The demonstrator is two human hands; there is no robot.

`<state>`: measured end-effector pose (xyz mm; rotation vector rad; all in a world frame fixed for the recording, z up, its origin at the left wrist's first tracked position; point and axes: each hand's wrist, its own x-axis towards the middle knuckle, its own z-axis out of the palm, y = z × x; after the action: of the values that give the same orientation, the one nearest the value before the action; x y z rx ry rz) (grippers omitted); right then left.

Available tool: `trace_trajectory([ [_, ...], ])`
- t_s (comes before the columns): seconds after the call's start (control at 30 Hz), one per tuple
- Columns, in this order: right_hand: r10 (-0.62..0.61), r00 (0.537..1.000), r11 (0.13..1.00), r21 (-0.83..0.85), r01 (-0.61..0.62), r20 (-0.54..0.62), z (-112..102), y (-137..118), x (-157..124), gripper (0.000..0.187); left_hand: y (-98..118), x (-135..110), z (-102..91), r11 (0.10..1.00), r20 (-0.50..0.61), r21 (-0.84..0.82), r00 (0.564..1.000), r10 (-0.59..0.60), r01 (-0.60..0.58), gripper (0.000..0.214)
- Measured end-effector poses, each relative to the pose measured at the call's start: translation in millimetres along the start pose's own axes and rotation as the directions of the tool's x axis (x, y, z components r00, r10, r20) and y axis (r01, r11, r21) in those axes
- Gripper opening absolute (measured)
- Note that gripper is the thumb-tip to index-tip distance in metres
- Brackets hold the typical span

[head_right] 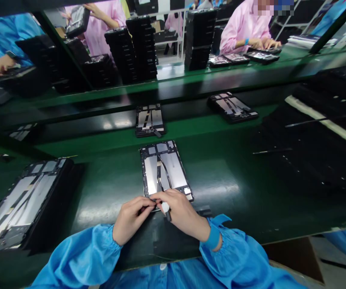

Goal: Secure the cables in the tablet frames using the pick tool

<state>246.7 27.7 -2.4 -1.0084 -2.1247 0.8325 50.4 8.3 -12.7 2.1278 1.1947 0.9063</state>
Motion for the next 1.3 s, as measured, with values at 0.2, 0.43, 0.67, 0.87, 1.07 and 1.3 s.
trace_trajectory([
  [0.2,0.021,0.996,1.0,0.017,-0.02,-0.089,5.0,1.0,-0.6,0.021,0.9,1.9,-4.0,0.989,-0.029,-0.003,0.988,-0.151,0.151,0.014],
  [0.43,0.046,0.998,0.996,0.076,-0.043,-0.032,1.1,1.9,-1.3,0.023,-0.8,0.8,-5.3,0.989,0.024,-0.018,0.989,-0.145,0.145,0.011],
  [0.67,0.071,0.997,0.994,0.087,-0.07,-0.015,1.6,-3.1,-1.3,0.03,4.9,-3.9,-7.4,0.986,0.049,0.163,0.998,-0.043,0.035,0.016],
  [0.87,0.062,0.997,0.996,0.061,-0.06,-0.044,5.5,-3.4,-1.1,0.028,-0.9,-19.6,-16.7,0.821,0.154,0.506,0.964,0.215,-0.264,0.027],
  [1.07,0.075,0.997,0.994,0.085,-0.074,-0.011,3.6,-0.6,-2.2,0.031,-11.9,-19.9,-23.9,0.752,0.215,0.534,0.922,0.321,-0.386,0.031],
  [1.3,0.114,0.993,0.986,0.123,-0.117,0.031,-0.1,2.2,-2.0,0.041,-14.9,-16.9,-20.5,0.696,0.25,0.575,0.902,0.351,-0.43,0.037],
])
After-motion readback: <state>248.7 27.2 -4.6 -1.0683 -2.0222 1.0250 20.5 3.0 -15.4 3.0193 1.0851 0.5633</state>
